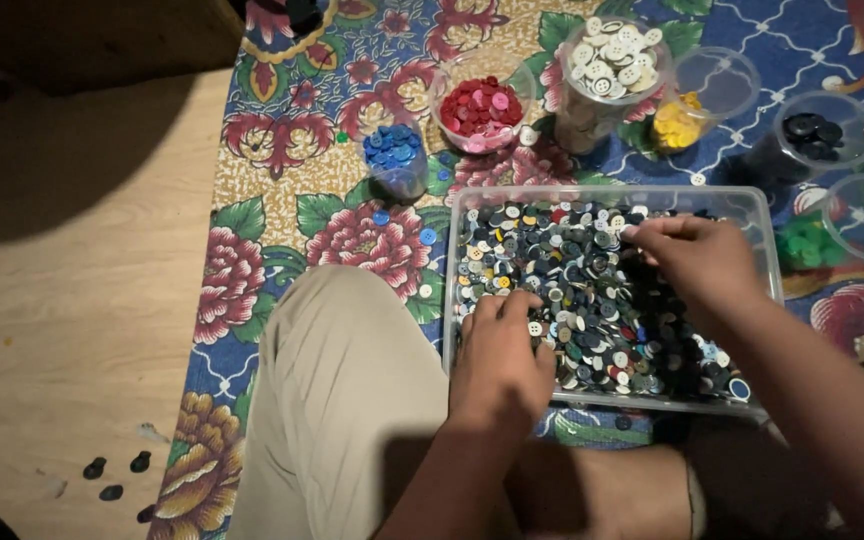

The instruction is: Sorting a large variety of buttons from a main container into several smaller containers based on their characteristics.

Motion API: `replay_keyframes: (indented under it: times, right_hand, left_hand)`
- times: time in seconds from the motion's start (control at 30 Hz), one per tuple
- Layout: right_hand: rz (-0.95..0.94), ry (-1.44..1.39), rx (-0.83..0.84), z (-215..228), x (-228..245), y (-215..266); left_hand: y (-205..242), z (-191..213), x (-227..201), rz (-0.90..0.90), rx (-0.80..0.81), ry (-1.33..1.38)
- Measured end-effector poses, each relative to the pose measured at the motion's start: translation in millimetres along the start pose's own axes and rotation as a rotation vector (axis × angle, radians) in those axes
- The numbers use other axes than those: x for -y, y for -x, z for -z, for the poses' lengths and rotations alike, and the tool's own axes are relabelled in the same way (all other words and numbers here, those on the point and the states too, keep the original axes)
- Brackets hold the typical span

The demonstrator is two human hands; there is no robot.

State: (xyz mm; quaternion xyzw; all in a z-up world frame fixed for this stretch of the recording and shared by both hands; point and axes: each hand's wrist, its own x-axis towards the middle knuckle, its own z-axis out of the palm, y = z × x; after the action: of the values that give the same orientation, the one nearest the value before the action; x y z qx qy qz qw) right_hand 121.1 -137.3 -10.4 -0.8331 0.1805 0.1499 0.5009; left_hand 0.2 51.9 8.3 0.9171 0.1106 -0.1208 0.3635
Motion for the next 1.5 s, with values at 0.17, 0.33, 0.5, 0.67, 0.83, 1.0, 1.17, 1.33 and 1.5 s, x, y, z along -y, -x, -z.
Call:
replay_keyframes:
  times: [0.17,0.33,0.5,0.67,0.83,1.0,1.17,1.33,1.5]
  right_hand:
    - [0.073,0.197,-0.040,-5.9,-4.1,-6.8]
    - [-0.067,-0.107,0.063,3.8,-8.3,-6.9]
    - [-0.198,-0.423,0.121,21.7,-24.6,-6.8]
    - [-0.151,-0.211,0.092,21.1,-6.8,6.0]
    - [0.077,0.260,-0.026,8.4,5.1,-0.6]
    - [0.278,0.409,-0.090,-0.2,-19.9,-25.7]
    - [0.163,0.197,-0.022,1.0,-18.7,-20.7]
    - [0.022,-0.079,0.056,10.5,-27.6,-9.2]
    - [-0.157,-0.451,0.162,17.3,-34.0,8.6]
  left_hand:
    - [-0.2,-3.9,2.4,-0.030,-0.057,0.007]
    - [-1.4,-4.6,3.5,-0.016,-0.040,0.029]
    - [-0.7,-9.2,8.5,-0.044,-0.048,0.029]
    - [-0.1,-11.4,6.3,-0.040,-0.053,0.044]
    - [-0.7,-7.0,5.0,-0.010,-0.017,0.023]
    - [0.4,-3.0,5.9,-0.042,-0.067,0.018]
    - [0.5,-3.1,5.7,-0.019,-0.056,0.025]
    - [0.5,-4.4,3.3,-0.002,-0.044,0.033]
    - [1.0,-8.7,-4.0,0.015,-0.027,0.045]
